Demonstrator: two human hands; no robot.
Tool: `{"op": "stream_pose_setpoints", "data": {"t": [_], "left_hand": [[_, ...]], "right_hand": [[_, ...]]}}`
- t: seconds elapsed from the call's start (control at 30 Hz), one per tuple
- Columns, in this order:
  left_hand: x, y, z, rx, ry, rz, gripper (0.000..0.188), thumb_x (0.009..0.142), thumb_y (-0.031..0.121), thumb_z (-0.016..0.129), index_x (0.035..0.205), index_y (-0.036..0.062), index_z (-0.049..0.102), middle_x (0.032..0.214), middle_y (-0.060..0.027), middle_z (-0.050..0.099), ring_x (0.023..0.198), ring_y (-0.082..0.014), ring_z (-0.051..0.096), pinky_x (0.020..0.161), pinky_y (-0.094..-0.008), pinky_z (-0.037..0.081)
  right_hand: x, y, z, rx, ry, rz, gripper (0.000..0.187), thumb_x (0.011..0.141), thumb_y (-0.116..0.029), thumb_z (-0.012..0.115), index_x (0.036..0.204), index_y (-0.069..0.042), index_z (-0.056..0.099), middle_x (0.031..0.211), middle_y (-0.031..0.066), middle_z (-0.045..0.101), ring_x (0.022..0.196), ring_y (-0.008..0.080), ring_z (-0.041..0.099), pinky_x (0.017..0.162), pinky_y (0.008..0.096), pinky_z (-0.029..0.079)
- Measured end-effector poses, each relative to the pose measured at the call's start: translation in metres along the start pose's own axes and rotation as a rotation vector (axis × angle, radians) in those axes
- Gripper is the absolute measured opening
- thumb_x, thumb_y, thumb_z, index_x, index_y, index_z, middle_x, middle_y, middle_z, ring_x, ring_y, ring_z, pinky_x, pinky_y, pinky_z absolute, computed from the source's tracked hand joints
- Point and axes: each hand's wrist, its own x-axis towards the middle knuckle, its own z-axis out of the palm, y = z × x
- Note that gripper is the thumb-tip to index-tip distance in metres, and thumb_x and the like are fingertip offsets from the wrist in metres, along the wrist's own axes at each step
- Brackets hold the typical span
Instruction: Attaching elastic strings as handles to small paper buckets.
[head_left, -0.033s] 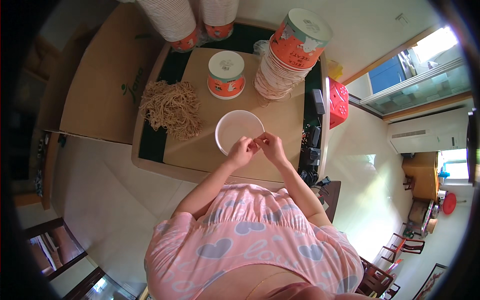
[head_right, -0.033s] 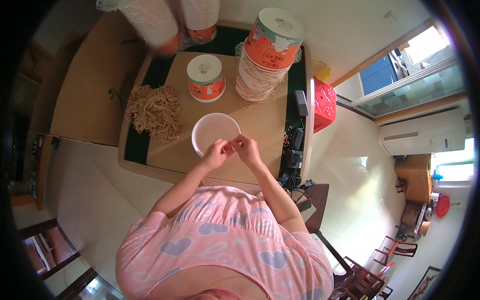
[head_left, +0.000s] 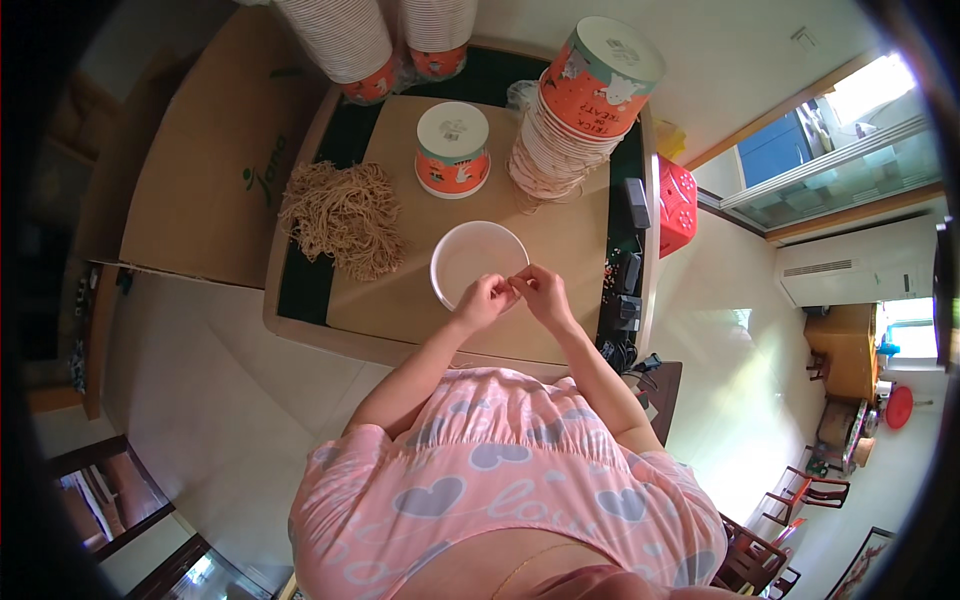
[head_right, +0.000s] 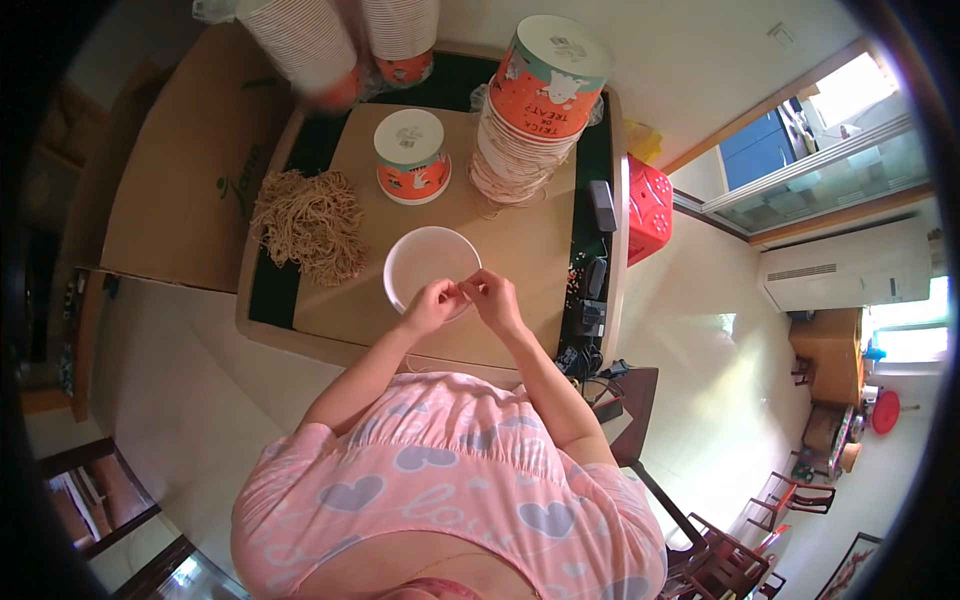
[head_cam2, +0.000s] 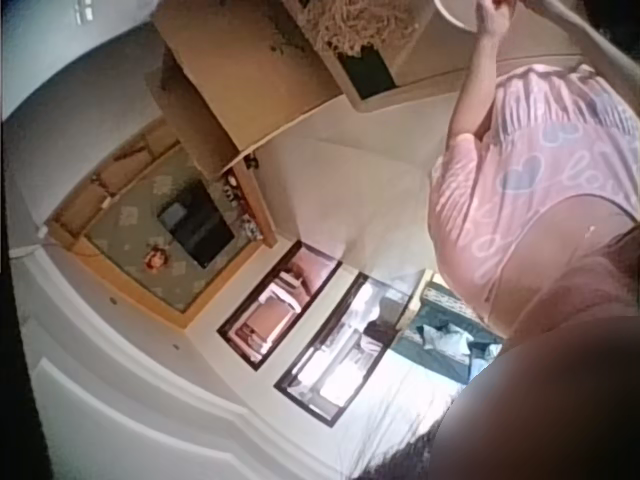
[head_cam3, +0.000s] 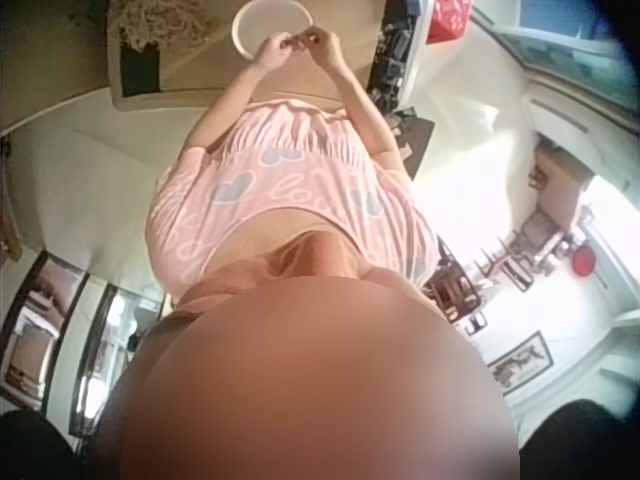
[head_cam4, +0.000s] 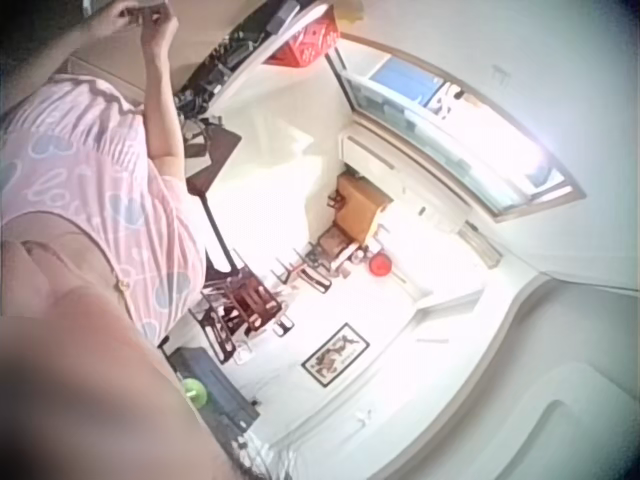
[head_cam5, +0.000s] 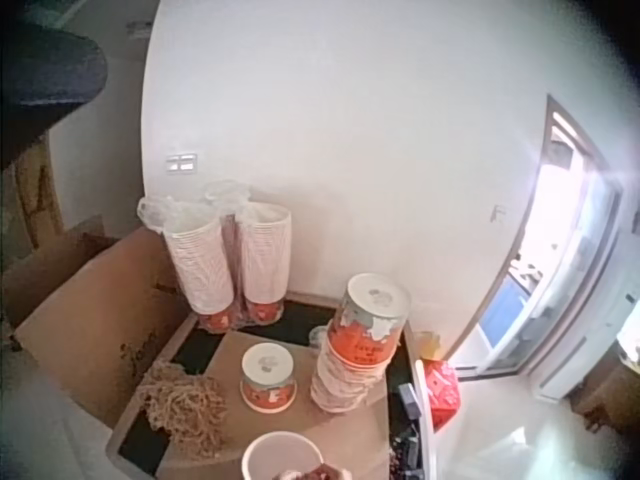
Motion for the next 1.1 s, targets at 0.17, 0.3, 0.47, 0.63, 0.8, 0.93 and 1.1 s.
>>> {"op": "stream_pose_setpoints", "data": {"t": [0.17,0.3,0.47,0.63,0.8,0.93,1.1], "left_hand": [[0.007,0.005,-0.011,-0.728,-0.066,-0.665,0.009,0.088,0.015,0.054,0.09,0.0076,0.06,0.075,0.0015,0.055,0.055,-0.0048,0.045,0.044,-0.0178,0.03],[0.006,-0.004,-0.011,-0.915,-0.003,-0.751,0.012,0.09,0.015,0.053,0.09,0.006,0.061,0.078,-0.0009,0.057,0.055,-0.0065,0.043,0.042,-0.0186,0.028],[0.005,-0.013,-0.013,-0.962,-0.002,-0.743,0.01,0.088,0.014,0.056,0.09,0.0052,0.062,0.08,-0.0014,0.058,0.055,-0.0066,0.042,0.041,-0.0185,0.027],[0.004,-0.013,-0.012,-0.884,-0.027,-0.682,0.009,0.086,0.011,0.059,0.091,0.0053,0.063,0.079,-0.0002,0.059,0.054,-0.0054,0.043,0.041,-0.0183,0.028],[-0.001,0.002,-0.008,-0.357,0.083,-0.395,0.011,0.088,0.012,0.058,0.092,0.0041,0.065,0.07,0.002,0.06,0.052,-0.003,0.045,0.044,-0.0169,0.032],[-0.003,0.013,-0.01,-0.369,0.083,-0.417,0.013,0.089,0.011,0.056,0.093,0.003,0.065,0.073,-0.0004,0.063,0.052,-0.0028,0.045,0.045,-0.0166,0.033],[-0.004,-0.006,-0.008,-0.218,0.166,-0.207,0.012,0.088,0.007,0.056,0.09,0.0007,0.066,0.079,-0.0037,0.068,0.06,-0.0072,0.057,0.052,-0.0202,0.044]], "right_hand": [[-0.005,0.007,0.008,0.057,0.046,0.071,0.012,0.082,-0.014,0.064,0.083,-0.002,0.067,0.058,0.0,0.057,0.051,0.0053,0.049,0.045,0.0215,0.038],[-0.013,0.008,0.018,0.162,0.081,0.073,0.014,0.084,-0.013,0.062,0.092,-0.003,0.068,0.074,0.0052,0.066,0.057,0.0077,0.055,0.05,0.0223,0.043],[-0.019,0.009,0.021,0.219,0.102,-0.061,0.015,0.087,-0.009,0.058,0.097,-0.002,0.067,0.091,0.0064,0.066,0.061,0.0085,0.056,0.053,0.0215,0.045],[-0.017,0.011,0.016,0.193,0.06,-0.124,0.015,0.087,-0.008,0.059,0.098,-0.002,0.067,0.09,0.0077,0.066,0.059,0.0095,0.056,0.053,0.0224,0.046],[-0.013,0.0,0.009,0.08,0.001,-0.034,0.012,0.085,-0.008,0.061,0.094,-0.002,0.066,0.071,0.0052,0.062,0.053,0.0071,0.053,0.049,0.0219,0.043],[-0.009,0.001,0.01,0.049,0.029,-0.042,0.007,0.081,-0.01,0.064,0.085,-0.003,0.065,0.062,0.0079,0.059,0.051,0.0121,0.05,0.048,0.0273,0.041],[-0.008,0.001,0.012,0.03,0.037,-0.022,0.008,0.081,-0.01,0.064,0.085,-0.003,0.066,0.064,0.009,0.06,0.05,0.0128,0.05,0.048,0.0278,0.041]]}}
